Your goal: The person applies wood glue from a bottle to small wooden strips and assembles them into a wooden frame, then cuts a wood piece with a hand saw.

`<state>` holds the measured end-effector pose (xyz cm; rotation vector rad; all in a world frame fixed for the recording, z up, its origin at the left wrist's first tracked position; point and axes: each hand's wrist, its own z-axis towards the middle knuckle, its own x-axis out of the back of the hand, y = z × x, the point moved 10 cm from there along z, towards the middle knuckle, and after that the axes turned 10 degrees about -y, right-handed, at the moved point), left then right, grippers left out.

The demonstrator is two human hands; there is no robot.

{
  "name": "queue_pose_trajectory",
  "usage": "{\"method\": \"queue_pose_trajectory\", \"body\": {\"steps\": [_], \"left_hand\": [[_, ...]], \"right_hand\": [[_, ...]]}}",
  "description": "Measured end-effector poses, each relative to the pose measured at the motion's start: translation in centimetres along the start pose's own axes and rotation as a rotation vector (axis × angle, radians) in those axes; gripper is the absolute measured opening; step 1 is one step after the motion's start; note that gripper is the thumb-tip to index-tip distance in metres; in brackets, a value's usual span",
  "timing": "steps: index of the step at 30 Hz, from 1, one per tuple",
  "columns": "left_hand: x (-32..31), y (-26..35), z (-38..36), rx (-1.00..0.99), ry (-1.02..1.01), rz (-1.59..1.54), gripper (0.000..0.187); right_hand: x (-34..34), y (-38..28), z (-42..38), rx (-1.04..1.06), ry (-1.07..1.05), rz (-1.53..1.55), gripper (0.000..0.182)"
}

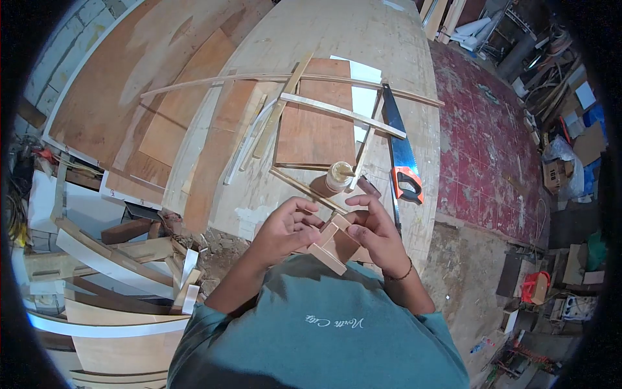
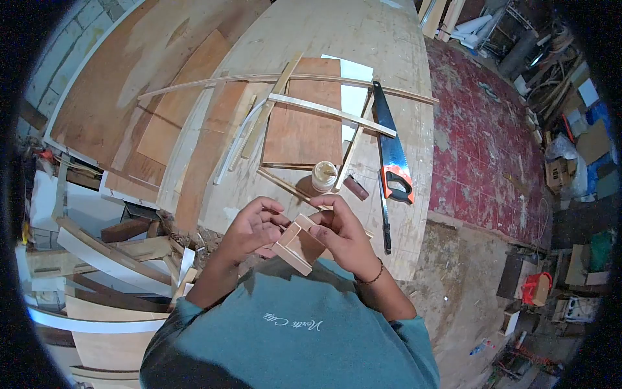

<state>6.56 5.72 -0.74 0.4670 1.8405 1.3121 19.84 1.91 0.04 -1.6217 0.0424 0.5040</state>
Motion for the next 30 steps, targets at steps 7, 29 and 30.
{"method": "queue_pose_trajectory", "body": {"steps": [7, 29, 30], "left_hand": [[0.9, -1.9, 0.0, 0.043, 0.081, -0.016, 0.049], [9.8, -12.8, -4.4, 0.210, 0.193, -0.475, 0.050], [10.6, -13.6, -4.9, 0.207, 0.200, -0.479, 0.050]], "right_hand": [[0.3, 0.0, 0.7, 0.084, 0.040, 0.004, 0.038], [-0.5, 14.4, 4.8, -0.344, -0.102, 0.093, 0.025], [-0.3, 15.7, 5.1, -0.401, -0.105, 0.076, 0.024]]}}
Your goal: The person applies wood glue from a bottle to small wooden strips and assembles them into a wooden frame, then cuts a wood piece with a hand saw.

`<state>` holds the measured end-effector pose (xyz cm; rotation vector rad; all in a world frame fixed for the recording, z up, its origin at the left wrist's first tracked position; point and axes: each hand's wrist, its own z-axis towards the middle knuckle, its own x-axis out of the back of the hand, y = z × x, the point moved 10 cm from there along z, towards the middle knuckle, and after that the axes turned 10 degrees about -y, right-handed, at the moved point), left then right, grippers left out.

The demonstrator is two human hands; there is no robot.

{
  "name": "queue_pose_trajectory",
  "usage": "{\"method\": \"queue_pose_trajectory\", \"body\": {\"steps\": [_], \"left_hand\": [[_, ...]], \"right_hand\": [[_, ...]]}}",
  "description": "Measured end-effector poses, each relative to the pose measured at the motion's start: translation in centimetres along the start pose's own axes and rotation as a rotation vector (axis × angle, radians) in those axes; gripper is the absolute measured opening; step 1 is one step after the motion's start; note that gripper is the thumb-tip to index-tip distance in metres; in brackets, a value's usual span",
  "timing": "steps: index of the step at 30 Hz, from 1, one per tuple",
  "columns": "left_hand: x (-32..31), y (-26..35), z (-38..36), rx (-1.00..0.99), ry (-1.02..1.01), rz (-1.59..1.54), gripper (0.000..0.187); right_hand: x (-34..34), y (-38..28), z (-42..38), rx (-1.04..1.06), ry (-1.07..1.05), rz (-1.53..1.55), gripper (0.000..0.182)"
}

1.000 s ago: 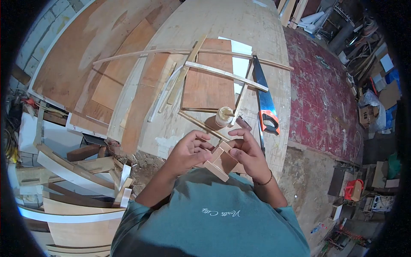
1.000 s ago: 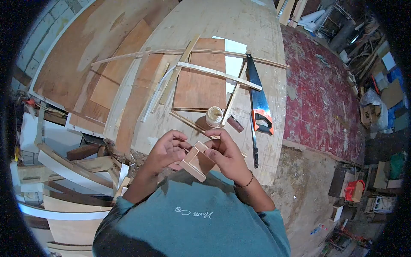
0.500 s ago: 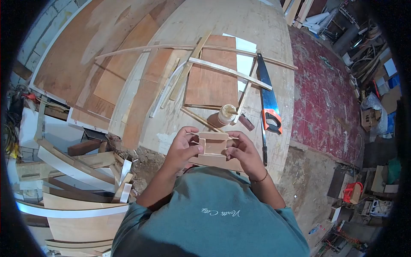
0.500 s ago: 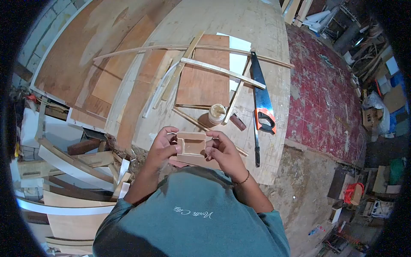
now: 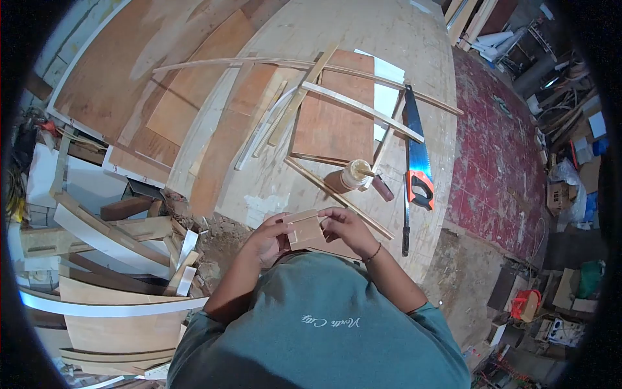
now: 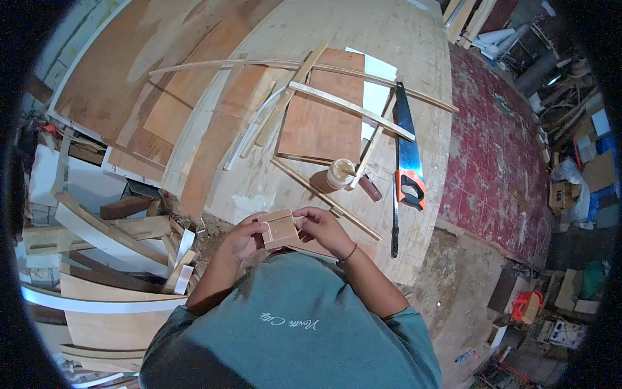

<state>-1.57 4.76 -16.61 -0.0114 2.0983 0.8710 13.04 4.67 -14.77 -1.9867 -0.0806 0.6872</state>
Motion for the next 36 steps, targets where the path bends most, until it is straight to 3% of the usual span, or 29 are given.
{"method": "queue_pose_trajectory", "body": {"steps": [1, 3, 4, 9, 10, 13, 17, 21, 26, 28, 32, 36], "left_hand": [[2.1, -0.8, 0.0, 0.014, 0.054, -0.055, 0.045], [4.8, -1.7, -0.1, 0.023, 0.112, -0.112, 0.040], [5.9, -1.0, -0.4, -0.061, 0.167, -0.136, 0.038], [10.7, 0.4, -2.0, -0.267, 0.329, -0.156, 0.036], [10.6, 0.9, -2.3, -0.270, 0.318, -0.148, 0.035], [10.0, 2.1, -2.6, -0.293, 0.297, -0.148, 0.036], [10.6, 2.7, -2.8, -0.333, 0.317, -0.245, 0.040], [8.6, 4.5, -2.7, -0.343, 0.237, -0.231, 0.044], [6.7, 5.3, -1.3, -0.341, 0.210, -0.190, 0.046], [5.2, 5.4, -0.7, -0.322, 0.209, -0.180, 0.046], [1.3, 5.5, 0.9, -0.294, 0.125, -0.106, 0.050], [-1.7, 5.5, 1.6, -0.312, 0.034, -0.078, 0.052]], "right_hand": [[0.7, 1.0, 1.0, -0.005, -0.006, -0.002, 0.024], [6.6, 4.7, 2.6, -0.095, 0.280, -0.235, 0.024], [10.6, 7.0, 3.6, -0.005, 0.407, -0.566, 0.033], [11.9, 6.6, 3.8, -0.057, 0.662, -1.115, 0.032], [11.8, 6.7, 4.0, -0.054, 0.659, -1.117, 0.032], [12.9, 4.5, 1.0, 0.167, 1.088, -1.139, 0.031], [17.4, 5.5, -1.5, 0.036, 1.308, -1.085, 0.030], [20.5, 6.2, -5.0, 0.005, 1.370, -0.997, 0.029], [19.5, 6.1, -7.3, 0.200, 1.205, -1.133, 0.026], [15.6, 6.9, -3.6, 0.122, 0.679, -1.244, 0.027], [12.4, 6.6, -2.0, 0.184, 0.687, -1.403, 0.034], [13.4, 7.2, -0.6, 0.121, 0.713, -1.435, 0.021]]}}
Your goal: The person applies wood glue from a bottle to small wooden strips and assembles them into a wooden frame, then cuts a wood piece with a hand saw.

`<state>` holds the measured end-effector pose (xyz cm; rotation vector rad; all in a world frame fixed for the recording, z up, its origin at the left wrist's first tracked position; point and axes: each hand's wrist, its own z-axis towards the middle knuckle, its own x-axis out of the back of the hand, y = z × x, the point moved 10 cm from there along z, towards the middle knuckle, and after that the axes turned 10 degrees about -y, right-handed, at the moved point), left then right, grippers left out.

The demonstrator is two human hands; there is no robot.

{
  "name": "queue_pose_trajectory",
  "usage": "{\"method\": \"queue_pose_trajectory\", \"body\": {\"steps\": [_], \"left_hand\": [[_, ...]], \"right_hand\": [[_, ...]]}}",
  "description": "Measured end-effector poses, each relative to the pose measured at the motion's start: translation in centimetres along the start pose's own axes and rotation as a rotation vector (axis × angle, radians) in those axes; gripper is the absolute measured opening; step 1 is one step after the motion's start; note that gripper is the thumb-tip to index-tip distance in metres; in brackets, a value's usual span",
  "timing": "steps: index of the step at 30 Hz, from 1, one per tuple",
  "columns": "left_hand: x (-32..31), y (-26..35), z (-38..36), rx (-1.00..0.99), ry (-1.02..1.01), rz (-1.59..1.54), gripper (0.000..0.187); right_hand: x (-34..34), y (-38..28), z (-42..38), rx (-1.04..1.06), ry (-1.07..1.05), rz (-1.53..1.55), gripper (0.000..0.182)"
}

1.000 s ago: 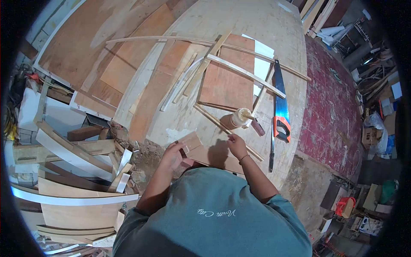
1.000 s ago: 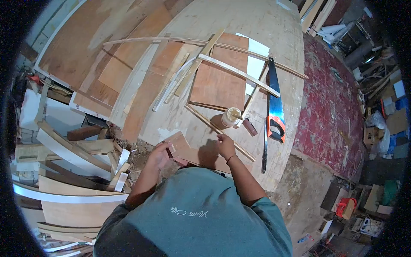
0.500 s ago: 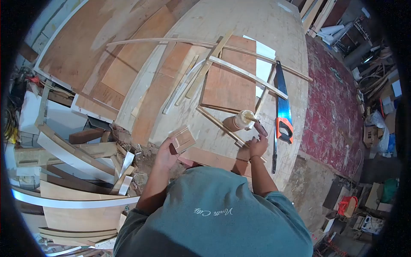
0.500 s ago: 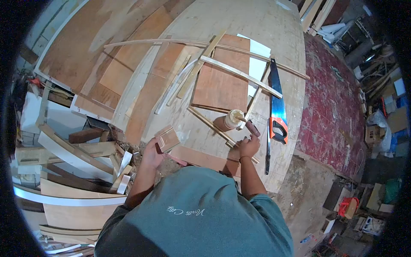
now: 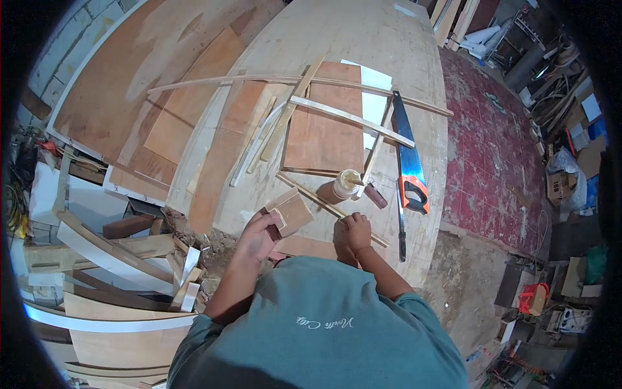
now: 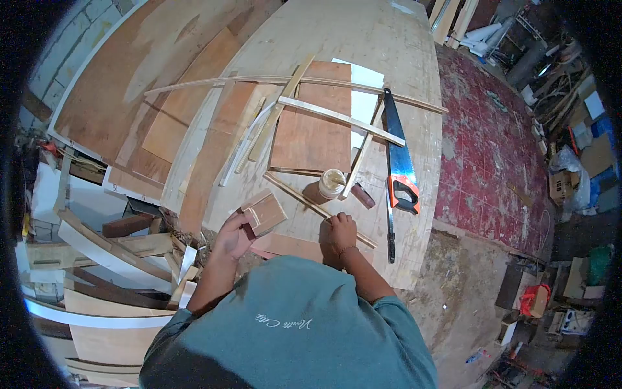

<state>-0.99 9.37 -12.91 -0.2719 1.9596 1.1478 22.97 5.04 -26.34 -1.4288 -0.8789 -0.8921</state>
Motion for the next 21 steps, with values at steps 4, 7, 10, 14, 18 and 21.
{"method": "queue_pose_trajectory", "body": {"steps": [4, 7, 10, 14, 18, 21], "left_hand": [[-3.3, 0.6, -0.7, 0.012, -0.018, 0.025, 0.048], [-5.5, 1.4, -1.4, -0.004, -0.030, 0.037, 0.049], [-6.4, 1.5, -1.8, -0.007, -0.083, -0.029, 0.052], [-8.1, 1.7, -2.1, 0.010, -0.112, 0.009, 0.053], [-8.2, 1.4, -2.2, 0.067, -0.108, 0.032, 0.052], [-8.1, 1.9, -2.4, 0.001, -0.092, 0.013, 0.051]], "right_hand": [[-0.9, -0.8, -0.3, 0.103, -0.088, -0.184, 0.019], [-0.9, -1.3, -0.8, 0.157, -0.131, -0.218, 0.020], [-1.6, -1.3, -1.2, 0.197, -0.160, -0.179, 0.020], [-3.6, 0.0, -0.9, 0.139, -0.195, -0.119, 0.018], [0.3, -0.5, -0.3, -0.004, -0.182, 0.319, 0.015], [9.2, -3.0, 0.6, 0.092, 0.125, 0.612, 0.025]]}}
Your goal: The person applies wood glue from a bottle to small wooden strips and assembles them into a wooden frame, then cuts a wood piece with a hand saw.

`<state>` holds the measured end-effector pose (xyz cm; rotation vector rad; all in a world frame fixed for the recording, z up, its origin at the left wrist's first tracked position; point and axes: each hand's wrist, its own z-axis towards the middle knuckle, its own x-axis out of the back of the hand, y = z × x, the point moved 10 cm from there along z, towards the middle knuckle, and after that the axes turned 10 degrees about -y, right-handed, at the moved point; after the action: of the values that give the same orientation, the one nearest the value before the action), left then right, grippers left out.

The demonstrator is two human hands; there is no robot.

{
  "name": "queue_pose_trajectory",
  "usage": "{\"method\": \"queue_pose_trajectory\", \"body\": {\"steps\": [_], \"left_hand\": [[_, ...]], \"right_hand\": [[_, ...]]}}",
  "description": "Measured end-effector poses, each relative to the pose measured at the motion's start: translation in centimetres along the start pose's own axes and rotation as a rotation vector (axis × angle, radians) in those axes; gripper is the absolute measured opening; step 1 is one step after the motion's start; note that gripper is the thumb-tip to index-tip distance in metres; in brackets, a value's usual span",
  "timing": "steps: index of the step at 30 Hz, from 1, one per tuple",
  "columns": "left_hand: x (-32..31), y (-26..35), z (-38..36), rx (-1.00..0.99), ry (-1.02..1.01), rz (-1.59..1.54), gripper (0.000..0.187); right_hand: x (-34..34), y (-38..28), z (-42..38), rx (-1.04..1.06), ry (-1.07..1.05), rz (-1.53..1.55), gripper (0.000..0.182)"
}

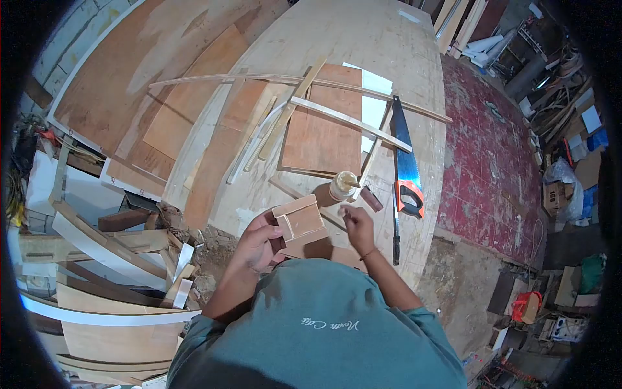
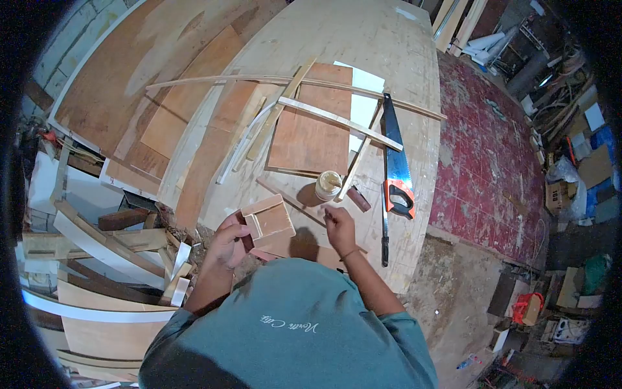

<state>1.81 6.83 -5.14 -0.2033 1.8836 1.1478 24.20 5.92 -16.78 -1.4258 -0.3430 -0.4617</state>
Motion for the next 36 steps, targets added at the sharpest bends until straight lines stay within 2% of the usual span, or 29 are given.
{"method": "queue_pose_trajectory", "body": {"steps": [1, 3, 4, 6, 9, 11, 14, 18, 20, 25, 30, 33, 36], "left_hand": [[0.2, -0.1, -0.1, 0.007, -0.001, -0.001, 0.051], [0.6, -0.4, 0.0, 0.036, -0.013, -0.014, 0.050], [0.3, -0.5, 0.1, 0.043, -0.023, -0.012, 0.050], [0.0, -0.3, 0.2, 0.021, 0.010, -0.008, 0.049], [-1.3, -0.1, 0.4, 0.045, -0.065, -0.004, 0.049], [-1.6, -0.2, 0.5, 0.044, -0.071, 0.033, 0.050], [-2.2, 0.2, 0.4, 0.042, -0.101, 0.130, 0.051], [-4.5, 0.3, -0.2, 0.122, -0.118, 0.170, 0.052], [-3.8, 0.0, -0.2, 0.132, -0.147, 0.209, 0.053], [-3.8, 0.0, -0.2, 0.132, -0.160, 0.249, 0.054], [-3.0, -1.1, -0.3, 0.227, -0.189, 0.326, 0.061], [-3.9, -0.7, 0.0, 0.137, -0.183, 0.243, 0.053], [-3.9, -0.7, 0.1, 0.130, -0.191, 0.261, 0.053]], "right_hand": [[-0.4, 1.1, 0.2, -0.277, -0.108, 0.398, 0.026], [1.2, -2.2, 1.3, -0.302, -0.132, 0.843, 0.028], [2.3, -3.5, 1.4, -0.301, -0.119, 0.842, 0.028], [2.4, -6.4, 1.6, -0.251, -0.190, 1.248, 0.028], [2.8, -9.4, 0.5, -0.169, -0.264, 1.329, 0.026], [2.9, -10.8, -0.3, -0.217, -0.255, 1.265, 0.028], [3.4, -13.4, -0.7, -0.148, -0.244, 1.219, 0.041], [3.3, -14.0, -1.2, -0.171, -0.303, 1.155, 0.042], [2.6, -14.3, -1.7, -0.214, -0.377, 1.205, 0.046], [2.4, -14.3, -1.9, -0.231, -0.390, 1.152, 0.045], [1.9, -14.0, -2.2, -0.248, -0.405, 1.105, 0.041], [1.8, -14.0, -2.3, -0.263, -0.385, 1.112, 0.039], [1.9, -14.1, -2.3, -0.265, -0.376, 1.074, 0.038]]}}
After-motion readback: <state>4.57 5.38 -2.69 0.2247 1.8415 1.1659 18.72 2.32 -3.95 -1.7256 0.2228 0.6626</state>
